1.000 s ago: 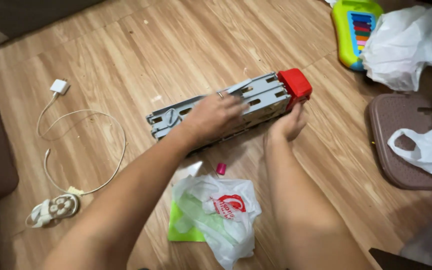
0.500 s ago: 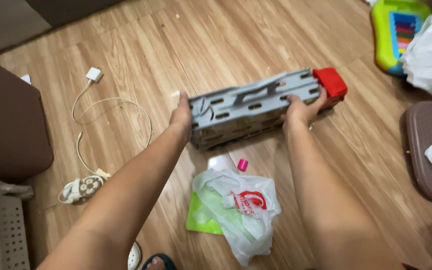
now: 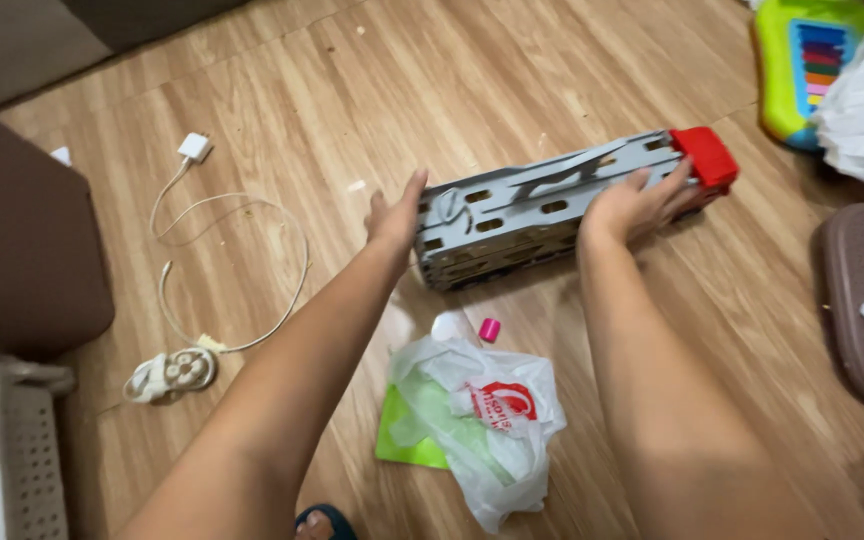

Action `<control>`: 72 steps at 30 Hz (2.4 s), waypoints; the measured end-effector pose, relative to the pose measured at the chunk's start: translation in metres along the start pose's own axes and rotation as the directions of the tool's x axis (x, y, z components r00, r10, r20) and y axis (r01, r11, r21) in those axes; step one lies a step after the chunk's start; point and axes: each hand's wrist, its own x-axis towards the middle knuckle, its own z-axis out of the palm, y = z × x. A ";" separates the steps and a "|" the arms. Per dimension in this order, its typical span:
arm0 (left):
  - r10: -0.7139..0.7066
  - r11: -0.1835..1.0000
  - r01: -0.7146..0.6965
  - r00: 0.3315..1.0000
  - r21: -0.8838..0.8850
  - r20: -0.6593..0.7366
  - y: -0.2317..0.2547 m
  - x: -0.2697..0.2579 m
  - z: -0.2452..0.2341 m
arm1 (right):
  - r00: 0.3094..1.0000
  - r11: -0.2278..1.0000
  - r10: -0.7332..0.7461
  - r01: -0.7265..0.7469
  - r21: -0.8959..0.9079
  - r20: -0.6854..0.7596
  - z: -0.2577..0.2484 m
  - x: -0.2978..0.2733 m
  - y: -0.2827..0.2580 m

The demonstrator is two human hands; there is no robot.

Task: Cleaning up a bedroom by picking up toys and placing items into storage containers or bins.

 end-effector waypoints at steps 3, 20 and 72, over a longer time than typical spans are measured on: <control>0.087 0.996 -0.085 0.990 0.028 -0.114 0.032 -0.004 -0.009 | 0.951 0.951 -0.293 0.300 0.078 -0.098 -0.024 -0.013 -0.062; -0.064 0.213 -0.335 0.933 0.918 0.355 -0.058 0.092 -0.067 | -0.170 0.342 0.146 0.933 0.111 0.975 -0.063 -0.208 0.064; 0.413 0.025 -0.868 0.460 0.495 0.786 0.041 -0.175 0.275 | 0.880 0.558 0.462 -0.193 -0.807 0.110 -0.261 0.255 0.232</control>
